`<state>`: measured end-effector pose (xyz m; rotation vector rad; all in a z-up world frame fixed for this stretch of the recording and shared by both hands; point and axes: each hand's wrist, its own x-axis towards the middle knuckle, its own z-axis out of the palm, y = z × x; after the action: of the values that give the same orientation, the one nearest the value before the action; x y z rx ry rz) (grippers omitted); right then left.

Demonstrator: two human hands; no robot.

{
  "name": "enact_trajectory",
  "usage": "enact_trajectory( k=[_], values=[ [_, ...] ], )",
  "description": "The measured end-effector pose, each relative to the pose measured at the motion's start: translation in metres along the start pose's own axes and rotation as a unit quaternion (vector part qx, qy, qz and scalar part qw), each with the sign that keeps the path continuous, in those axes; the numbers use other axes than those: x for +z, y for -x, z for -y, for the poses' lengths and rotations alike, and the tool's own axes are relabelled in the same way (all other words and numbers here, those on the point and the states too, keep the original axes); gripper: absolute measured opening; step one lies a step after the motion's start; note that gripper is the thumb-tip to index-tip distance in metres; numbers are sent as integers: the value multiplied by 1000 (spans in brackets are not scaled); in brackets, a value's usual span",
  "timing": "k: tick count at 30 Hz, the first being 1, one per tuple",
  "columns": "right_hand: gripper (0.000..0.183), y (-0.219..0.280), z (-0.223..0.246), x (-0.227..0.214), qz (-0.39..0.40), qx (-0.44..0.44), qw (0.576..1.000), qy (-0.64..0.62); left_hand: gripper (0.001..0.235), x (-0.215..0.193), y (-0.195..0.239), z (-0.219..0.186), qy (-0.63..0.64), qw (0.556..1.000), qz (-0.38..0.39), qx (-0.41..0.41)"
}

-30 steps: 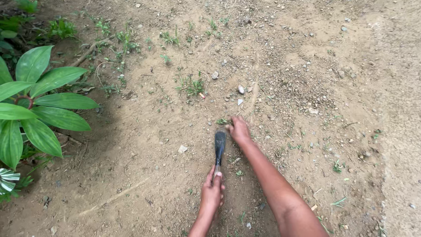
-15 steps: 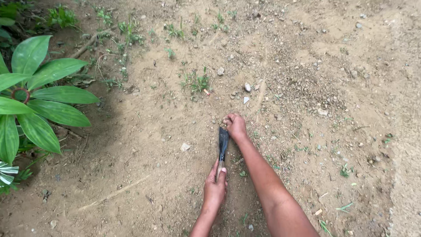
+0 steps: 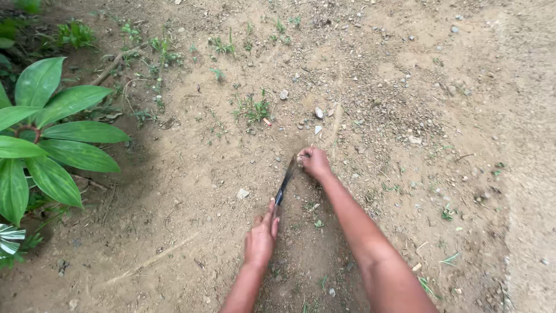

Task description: The person uses a small hand hoe to dig into the soil and remove weeds growing along the edge of a concrete path. They repeatedly loosen the dirt around the plants and pull them out by hand, clearing a strip of ground next to the walkway.

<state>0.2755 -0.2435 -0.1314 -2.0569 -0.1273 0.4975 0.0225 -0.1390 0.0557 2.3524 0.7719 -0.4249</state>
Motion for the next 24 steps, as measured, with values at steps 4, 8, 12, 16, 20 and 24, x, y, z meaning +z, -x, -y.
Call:
enact_trajectory(
  k=[4,8,12,16,20,24],
  values=[
    [4,18,-24,-47,-31,-49,988,140,57,-7,11,16,-72,992,100,32],
    [20,50,-37,-87,-117,-243,930,250,52,-15,25,35,-239,944,32,225],
    [42,119,13,-85,70,-58,982,166,50,-53,20,33,-53,989,130,47],
    [36,137,34,-80,93,-120,946,287,47,-73,18,32,80,976,188,-70],
    [17,116,13,-63,62,51,993,82,48,-51,20,21,127,960,224,-113],
    [13,100,-12,-54,39,17,998,36,48,-8,19,6,210,943,223,-132]
  ],
)
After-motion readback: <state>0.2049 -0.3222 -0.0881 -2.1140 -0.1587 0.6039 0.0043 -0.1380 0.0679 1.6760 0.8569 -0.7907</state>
